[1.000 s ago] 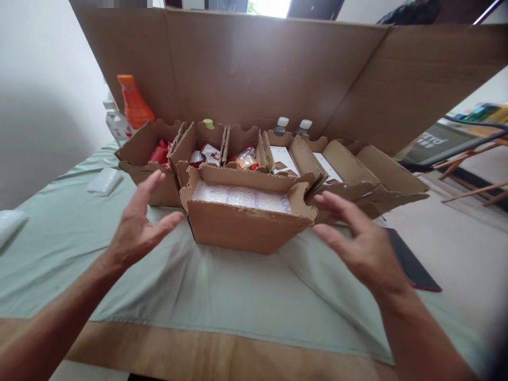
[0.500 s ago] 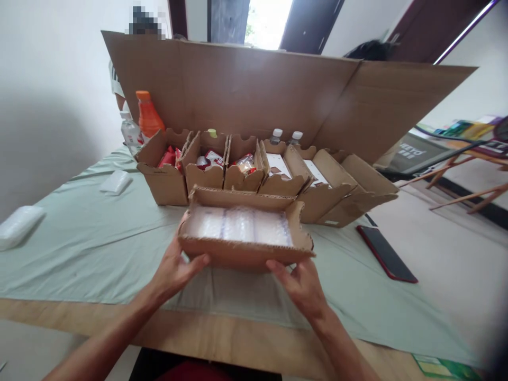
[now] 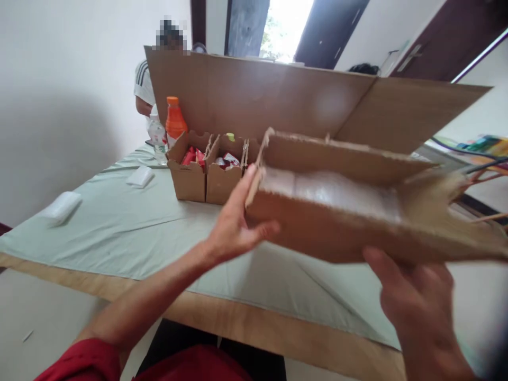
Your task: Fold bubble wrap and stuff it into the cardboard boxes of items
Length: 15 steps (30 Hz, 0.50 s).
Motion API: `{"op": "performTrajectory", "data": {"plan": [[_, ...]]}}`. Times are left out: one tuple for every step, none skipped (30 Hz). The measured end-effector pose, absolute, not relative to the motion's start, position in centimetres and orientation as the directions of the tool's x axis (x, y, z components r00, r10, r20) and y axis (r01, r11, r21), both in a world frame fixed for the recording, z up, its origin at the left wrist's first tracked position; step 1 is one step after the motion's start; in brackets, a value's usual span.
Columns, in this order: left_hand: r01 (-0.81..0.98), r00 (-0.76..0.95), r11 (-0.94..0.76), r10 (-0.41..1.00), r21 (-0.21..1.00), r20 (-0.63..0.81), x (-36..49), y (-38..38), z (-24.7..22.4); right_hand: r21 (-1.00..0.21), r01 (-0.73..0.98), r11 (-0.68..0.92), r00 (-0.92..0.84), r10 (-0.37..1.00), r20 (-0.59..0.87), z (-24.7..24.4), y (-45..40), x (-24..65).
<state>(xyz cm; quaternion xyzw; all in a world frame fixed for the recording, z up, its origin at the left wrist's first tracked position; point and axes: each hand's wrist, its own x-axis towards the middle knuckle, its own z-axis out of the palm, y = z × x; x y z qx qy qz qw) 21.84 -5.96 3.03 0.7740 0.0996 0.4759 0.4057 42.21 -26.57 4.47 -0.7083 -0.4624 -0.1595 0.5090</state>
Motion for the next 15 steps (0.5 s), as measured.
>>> {"op": "performTrajectory", "data": {"plan": [[-0.208,0.550,-0.628,0.559,0.750,0.621,20.9,-7.4,1.5,-0.571,0.813,-0.116,0.545,0.498,0.674,3.4,-28.2,41.7],[-0.163,0.564,-0.596,0.597,0.786,0.570,19.4,-8.8,-0.1,-0.543,0.824,-0.161,0.531,0.552,0.643,2.3,-29.2,40.7],[-0.093,0.590,-0.538,0.648,0.838,0.482,17.6,-9.7,-1.3,-0.519,0.843,-0.141,0.487,0.610,0.625,1.5,-29.6,39.6],[-0.011,0.585,-0.477,0.710,0.879,0.392,15.7,-10.2,-2.2,-0.528,0.842,-0.111,0.448,0.689,0.570,0.9,-29.1,38.3],[0.061,0.540,-0.440,0.769,0.896,0.341,13.8,-10.1,-2.6,-0.573,0.816,-0.070,0.432,0.733,0.526,0.7,-27.9,37.1],[0.129,0.488,-0.422,0.815,0.898,0.313,12.3,-9.6,-2.4,-0.643,0.765,-0.034,0.443,0.752,0.488,0.8,-26.2,36.2],[0.182,0.431,-0.423,0.846,0.888,0.315,11.4,-8.6,-1.7,-0.712,0.702,0.009,0.459,0.758,0.463,1.1,-24.1,35.7],[0.215,0.383,-0.445,0.857,0.869,0.344,11.0,-7.5,-0.7,-0.754,0.653,0.070,0.454,0.761,0.464,1.5,-22.0,35.6],[0.225,0.355,-0.481,0.850,0.847,0.389,11.2,-6.3,0.3,-0.783,0.611,0.121,0.454,0.756,0.471,1.8,-20.2,35.9],[0.212,0.339,-0.526,0.830,0.824,0.443,11.8,-5.3,1.2,-0.799,0.575,0.175,0.457,0.742,0.491,2.0,-18.7,36.5],[0.186,0.339,-0.567,0.803,0.802,0.490,12.8,-4.5,1.8,-0.807,0.551,0.214,0.465,0.724,0.510,1.9,-17.8,37.3],[0.153,0.351,-0.602,0.775,0.784,0.526,13.9,-4.1,2.1,-0.813,0.533,0.236,0.480,0.706,0.520,1.5,-17.5,38.2],[0.120,0.371,-0.625,0.749,0.772,0.549,15.0,-3.9,1.8,-0.820,0.519,0.242,0.500,0.692,0.521,0.9,-17.6,39.0],[0.093,0.398,-0.636,0.729,0.766,0.557,16.0,-4.1,1.2,-0.831,0.505,0.234,0.518,0.688,0.509,0.1,-18.1,39.8],[0.075,0.419,-0.638,0.718,0.767,0.556,16.8,-4.5,0.2,-0.844,0.492,0.215,0.530,0.695,0.486,-0.8,-18.9,40.4]]}}
